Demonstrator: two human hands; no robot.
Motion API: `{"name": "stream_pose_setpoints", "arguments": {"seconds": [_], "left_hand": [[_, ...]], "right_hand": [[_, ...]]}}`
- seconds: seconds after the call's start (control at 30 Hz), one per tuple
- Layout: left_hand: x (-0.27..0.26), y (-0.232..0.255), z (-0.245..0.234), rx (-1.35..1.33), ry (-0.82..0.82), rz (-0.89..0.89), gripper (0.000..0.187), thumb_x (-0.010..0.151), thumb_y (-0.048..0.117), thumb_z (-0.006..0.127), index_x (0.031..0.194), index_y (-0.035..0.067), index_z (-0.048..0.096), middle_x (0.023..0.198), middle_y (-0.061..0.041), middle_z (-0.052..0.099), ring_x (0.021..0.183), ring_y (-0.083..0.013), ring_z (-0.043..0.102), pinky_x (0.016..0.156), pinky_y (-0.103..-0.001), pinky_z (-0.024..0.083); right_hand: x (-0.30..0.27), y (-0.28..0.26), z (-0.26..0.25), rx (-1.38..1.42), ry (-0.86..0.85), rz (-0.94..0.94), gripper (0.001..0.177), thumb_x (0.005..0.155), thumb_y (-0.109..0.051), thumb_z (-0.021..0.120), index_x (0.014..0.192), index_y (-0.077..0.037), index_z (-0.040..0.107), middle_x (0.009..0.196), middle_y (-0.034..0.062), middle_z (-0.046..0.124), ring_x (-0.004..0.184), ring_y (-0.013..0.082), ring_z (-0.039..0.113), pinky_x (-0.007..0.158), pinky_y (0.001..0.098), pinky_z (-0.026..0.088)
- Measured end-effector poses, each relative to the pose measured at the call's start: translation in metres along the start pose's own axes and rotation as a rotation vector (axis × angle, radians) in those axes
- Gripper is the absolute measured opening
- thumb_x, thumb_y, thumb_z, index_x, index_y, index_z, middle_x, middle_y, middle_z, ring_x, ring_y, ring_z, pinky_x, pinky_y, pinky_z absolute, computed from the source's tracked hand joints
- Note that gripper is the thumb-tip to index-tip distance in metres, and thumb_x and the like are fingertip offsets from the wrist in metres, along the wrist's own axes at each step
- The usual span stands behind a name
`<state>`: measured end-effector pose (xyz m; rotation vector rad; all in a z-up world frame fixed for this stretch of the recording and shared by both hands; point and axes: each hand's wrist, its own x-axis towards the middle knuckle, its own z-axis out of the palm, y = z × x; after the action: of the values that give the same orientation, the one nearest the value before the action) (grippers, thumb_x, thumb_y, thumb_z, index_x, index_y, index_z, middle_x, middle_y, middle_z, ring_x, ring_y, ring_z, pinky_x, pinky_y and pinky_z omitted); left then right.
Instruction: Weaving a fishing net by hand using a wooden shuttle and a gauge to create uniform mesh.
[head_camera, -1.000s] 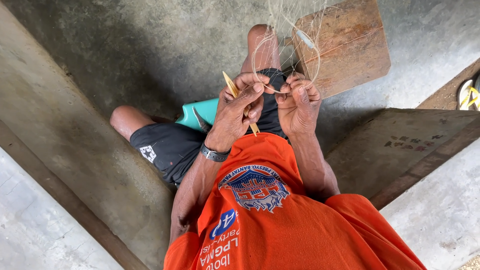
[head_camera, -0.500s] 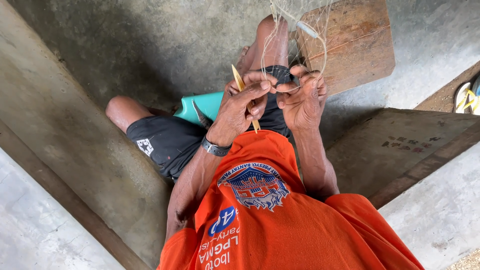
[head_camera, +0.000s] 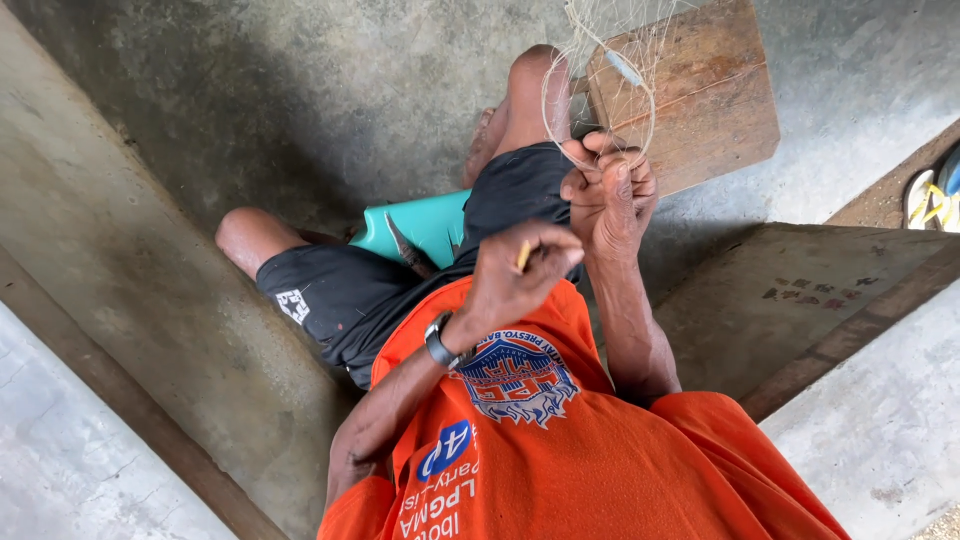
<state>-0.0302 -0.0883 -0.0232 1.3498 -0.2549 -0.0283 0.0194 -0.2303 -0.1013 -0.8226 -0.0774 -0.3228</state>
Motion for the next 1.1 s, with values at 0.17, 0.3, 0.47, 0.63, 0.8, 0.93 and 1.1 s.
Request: {"name": "stream_pose_setpoints", "arguments": {"seconds": [0.17,0.3,0.47,0.63,0.8,0.93,1.1], "left_hand": [[-0.026,0.012,0.023,0.115,-0.162,0.205,0.012,0.088,0.001,0.065,0.097,0.007,0.070,0.070,-0.009,0.061,0.053,-0.0177,0.057,0.049,-0.026,0.048],[-0.029,0.039,0.035,0.373,-0.184,0.336,0.011,0.094,0.011,0.059,0.098,0.004,0.068,0.067,-0.011,0.052,0.046,-0.0276,0.055,0.044,-0.031,0.048],[-0.027,0.047,0.032,0.534,-0.126,0.362,0.014,0.094,0.019,0.060,0.103,0.010,0.064,0.067,-0.005,0.051,0.052,-0.0225,0.061,0.048,-0.027,0.052],[-0.029,0.053,0.012,0.698,-0.047,0.382,0.026,0.091,0.028,0.064,0.109,0.010,0.061,0.070,-0.006,0.053,0.055,-0.0216,0.062,0.049,-0.029,0.054],[-0.023,0.082,0.002,0.846,-0.060,0.491,0.028,0.090,0.024,0.066,0.109,0.006,0.057,0.070,-0.010,0.050,0.052,-0.0181,0.057,0.047,-0.025,0.054],[-0.032,0.093,-0.002,0.951,0.009,0.585,0.035,0.087,0.027,0.067,0.113,0.006,0.059,0.074,-0.009,0.047,0.053,-0.0180,0.056,0.050,-0.027,0.055],[-0.021,0.128,-0.019,0.525,-0.130,0.381,0.027,0.096,0.015,0.047,0.114,-0.004,0.051,0.100,-0.019,0.054,0.086,-0.0272,0.058,0.075,-0.036,0.050]], "right_hand": [[0.001,-0.009,0.012,-0.015,-0.024,-0.027,0.020,0.098,-0.019,0.057,0.091,-0.003,0.049,0.119,0.0183,0.060,0.112,0.0376,0.065,0.072,0.0313,0.056],[0.002,-0.011,0.006,0.064,-0.036,-0.009,0.017,0.098,-0.021,0.056,0.093,-0.006,0.050,0.126,0.0154,0.059,0.118,0.0348,0.062,0.080,0.0331,0.055],[-0.002,-0.015,-0.003,0.160,-0.037,0.040,0.015,0.099,-0.024,0.053,0.098,-0.009,0.051,0.127,0.0136,0.061,0.113,0.0331,0.065,0.077,0.0334,0.056],[-0.004,-0.013,-0.003,0.173,-0.057,0.065,0.017,0.101,-0.023,0.050,0.097,-0.007,0.048,0.127,0.0175,0.059,0.105,0.0360,0.068,0.071,0.0347,0.056],[-0.005,-0.005,0.003,0.152,-0.117,0.027,0.017,0.101,-0.018,0.047,0.095,-0.003,0.045,0.122,0.0244,0.056,0.098,0.0419,0.069,0.065,0.0383,0.058],[-0.009,-0.003,0.010,0.141,-0.132,0.006,0.016,0.100,-0.015,0.048,0.095,0.000,0.045,0.117,0.0272,0.055,0.095,0.0453,0.068,0.063,0.0393,0.058],[-0.015,-0.007,0.020,0.150,-0.099,0.125,0.019,0.098,-0.021,0.063,0.101,-0.004,0.055,0.110,0.0137,0.061,0.090,0.0341,0.070,0.059,0.0401,0.055]]}}
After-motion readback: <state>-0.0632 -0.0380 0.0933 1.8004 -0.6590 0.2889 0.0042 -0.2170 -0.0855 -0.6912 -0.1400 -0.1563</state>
